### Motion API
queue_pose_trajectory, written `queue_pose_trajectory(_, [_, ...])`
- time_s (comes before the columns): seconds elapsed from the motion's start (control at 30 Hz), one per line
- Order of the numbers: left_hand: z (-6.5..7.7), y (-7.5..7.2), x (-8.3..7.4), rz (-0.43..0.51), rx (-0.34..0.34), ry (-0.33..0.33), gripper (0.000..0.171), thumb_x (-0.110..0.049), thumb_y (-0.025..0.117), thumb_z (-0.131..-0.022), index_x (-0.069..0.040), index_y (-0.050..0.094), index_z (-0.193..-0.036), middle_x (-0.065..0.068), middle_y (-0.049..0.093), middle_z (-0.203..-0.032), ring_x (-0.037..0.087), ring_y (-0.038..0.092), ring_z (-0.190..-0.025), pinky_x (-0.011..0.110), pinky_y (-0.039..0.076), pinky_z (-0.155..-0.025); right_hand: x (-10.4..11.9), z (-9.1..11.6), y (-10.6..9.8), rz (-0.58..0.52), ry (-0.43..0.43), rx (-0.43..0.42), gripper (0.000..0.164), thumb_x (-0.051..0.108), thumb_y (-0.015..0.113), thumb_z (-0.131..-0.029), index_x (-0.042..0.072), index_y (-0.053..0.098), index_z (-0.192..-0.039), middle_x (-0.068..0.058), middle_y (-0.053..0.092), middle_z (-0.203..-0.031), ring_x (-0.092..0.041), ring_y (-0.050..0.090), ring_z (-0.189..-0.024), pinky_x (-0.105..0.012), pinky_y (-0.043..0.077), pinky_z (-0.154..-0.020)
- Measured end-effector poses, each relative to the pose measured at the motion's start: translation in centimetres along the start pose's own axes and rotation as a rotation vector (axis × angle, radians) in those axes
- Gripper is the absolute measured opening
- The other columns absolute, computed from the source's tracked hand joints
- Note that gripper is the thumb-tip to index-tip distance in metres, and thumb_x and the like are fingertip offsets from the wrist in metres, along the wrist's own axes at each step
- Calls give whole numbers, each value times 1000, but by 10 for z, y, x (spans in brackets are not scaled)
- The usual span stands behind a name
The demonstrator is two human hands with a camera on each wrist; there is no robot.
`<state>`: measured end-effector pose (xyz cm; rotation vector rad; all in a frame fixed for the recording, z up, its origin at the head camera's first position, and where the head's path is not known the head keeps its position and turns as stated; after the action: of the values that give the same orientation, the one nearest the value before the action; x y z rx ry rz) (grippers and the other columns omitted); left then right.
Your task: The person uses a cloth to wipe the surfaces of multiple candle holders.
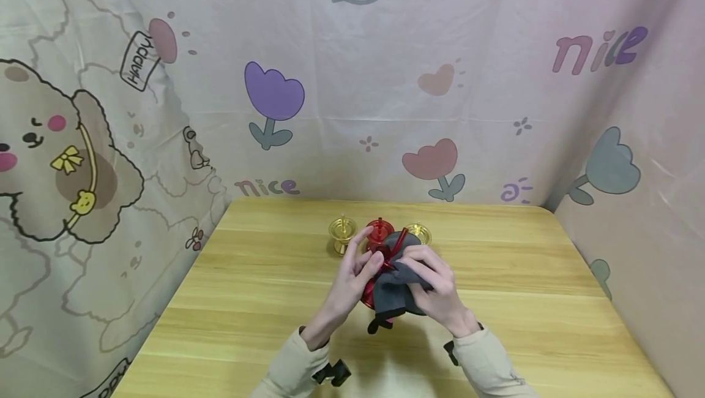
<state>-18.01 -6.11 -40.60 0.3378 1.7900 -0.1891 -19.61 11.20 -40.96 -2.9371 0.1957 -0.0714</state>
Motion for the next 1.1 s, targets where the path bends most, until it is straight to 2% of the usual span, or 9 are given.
queue_pose_trajectory(0.1, [-1, 1, 1, -23, 14, 9, 58, -23, 46, -108, -13, 19, -158, 34, 61, -132, 19, 66, -116, 25, 55, -92, -1, 0, 0, -9, 4, -11, 18, 2, 60, -98, -12, 70, -93, -20, 64, -86, -30, 62, -83, -31, 54, -88])
queue_pose_trajectory(0.23, [-2, 4, 1, -128, -10, -4, 67, -28, 52, -105, -20, 14, -160, 21, 66, -131, 32, 63, -121, 28, 54, -94, -1, 0, -1, 14, 4, -14, 20, 1, 57, -97, -12, 70, -91, -20, 63, -85, -31, 62, -82, -31, 54, -87])
queue_pose_trajectory(0.3, [-1, 5, 0, -159, -30, -14, 73, -28, 58, -102, -22, 14, -160, 16, 68, -128, 30, 64, -117, 28, 54, -94, -1, 0, -1, 27, 4, -9, 20, 1, 56, -97, -11, 71, -90, -19, 63, -85, -30, 62, -81, -32, 54, -86])
queue_pose_trajectory(0.4, [0, 5, -2, -130, -33, -16, 76, -25, 62, -100, -20, 13, -160, 17, 69, -126, 24, 65, -111, 27, 54, -91, -1, 0, -1, 33, 0, 5, 18, 2, 58, -98, -10, 71, -91, -19, 64, -86, -29, 62, -82, -33, 54, -86])
queue_pose_trajectory(0.57, [-2, 0, -1, 14, 18, -61, 62, -24, 47, -106, -11, 17, -159, 35, 62, -127, 19, 66, -112, 24, 54, -92, -1, 1, 0, -11, 3, 0, 17, 4, 62, -97, -11, 71, -95, -19, 64, -88, -29, 62, -84, -31, 53, -88])
queue_pose_trajectory(0.7, [-5, -2, 2, -23, 44, -97, 63, -30, 43, -108, -10, 14, -160, 36, 59, -131, 25, 65, -116, 27, 54, -93, -1, 4, 0, -18, 12, -17, 18, 3, 60, -97, -12, 70, -94, -19, 63, -87, -28, 62, -83, -29, 53, -88])
queue_pose_trajectory(0.8, [-4, -1, 3, -78, 40, -80, 70, -29, 51, -106, -13, 10, -160, 29, 60, -136, 28, 62, -123, 28, 52, -97, -1, 4, -1, 7, 16, -20, 18, 2, 59, -97, -11, 70, -92, -19, 63, -85, -29, 62, -82, -30, 54, -86])
queue_pose_trajectory(0.9, [-3, 1, 2, -91, 25, -59, 76, -25, 59, -102, -16, 9, -160, 23, 64, -133, 22, 65, -117, 26, 52, -96, -1, 2, -1, 26, 14, -14, 18, 2, 58, -97, -10, 70, -90, -18, 63, -85, -30, 62, -82, -31, 54, -85])
queue_pose_trajectory(1.1, [-2, 1, -4, 23, 35, -36, 71, -23, 55, -104, -13, 12, -159, 34, 58, -135, 5, 66, -107, 23, 54, -92, -1, 0, -1, -20, 4, -21, 17, 2, 61, -97, -11, 70, -93, -20, 63, -87, -30, 61, -84, -31, 53, -88])
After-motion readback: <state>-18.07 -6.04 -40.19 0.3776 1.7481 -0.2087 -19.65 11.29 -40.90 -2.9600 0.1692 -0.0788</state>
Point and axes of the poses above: each hand's wrist, its own z-axis away from the middle knuckle, its own y-axis out of the palm, x = y × z, the point moved 2 cm from there along -z, towards the middle knuckle
